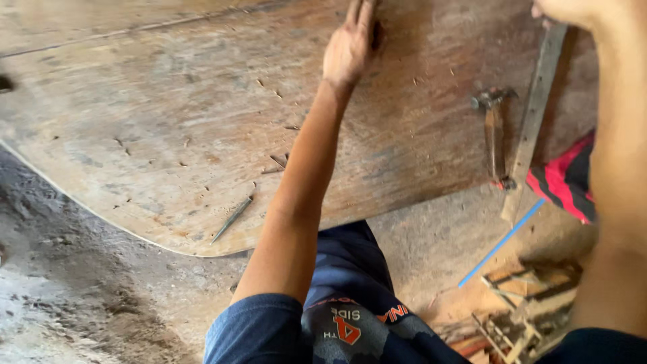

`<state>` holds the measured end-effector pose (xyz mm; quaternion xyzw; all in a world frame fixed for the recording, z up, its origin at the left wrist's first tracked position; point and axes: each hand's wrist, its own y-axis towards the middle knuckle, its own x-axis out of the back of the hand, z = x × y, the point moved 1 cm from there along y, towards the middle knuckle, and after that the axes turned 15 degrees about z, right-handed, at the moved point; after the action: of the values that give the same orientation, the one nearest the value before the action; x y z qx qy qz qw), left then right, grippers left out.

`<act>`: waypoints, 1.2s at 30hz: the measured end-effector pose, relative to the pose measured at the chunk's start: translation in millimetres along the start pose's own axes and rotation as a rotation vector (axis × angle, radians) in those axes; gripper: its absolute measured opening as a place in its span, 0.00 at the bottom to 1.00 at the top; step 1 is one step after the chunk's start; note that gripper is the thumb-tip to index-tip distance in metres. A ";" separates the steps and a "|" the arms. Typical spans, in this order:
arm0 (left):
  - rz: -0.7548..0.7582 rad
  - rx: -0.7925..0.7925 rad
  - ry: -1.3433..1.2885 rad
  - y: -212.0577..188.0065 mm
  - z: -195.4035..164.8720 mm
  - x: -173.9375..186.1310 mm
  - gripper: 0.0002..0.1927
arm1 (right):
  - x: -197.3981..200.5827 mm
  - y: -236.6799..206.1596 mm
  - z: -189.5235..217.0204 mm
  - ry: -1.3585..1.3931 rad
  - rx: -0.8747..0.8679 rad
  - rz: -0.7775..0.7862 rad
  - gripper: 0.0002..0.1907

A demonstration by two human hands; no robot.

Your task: The person hammers nails into a large wooden board laid across a workbench, using a claw hammer to drive nails flush into the wood. They reposition nails and continue hammering along the board, at one point picking up nails from the bench and floor.

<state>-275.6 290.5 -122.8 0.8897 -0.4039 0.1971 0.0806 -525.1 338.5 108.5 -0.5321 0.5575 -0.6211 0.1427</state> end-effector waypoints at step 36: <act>0.070 0.047 0.082 -3.4 -2.0 -13.3 0.32 | -144.6 -35.4 54.2 0.280 0.177 -0.399 0.35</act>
<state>-281.6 302.5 -126.5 0.8678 -0.4263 0.2457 0.0693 -409.0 432.5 55.5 -0.5256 0.3993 -0.7511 -0.0151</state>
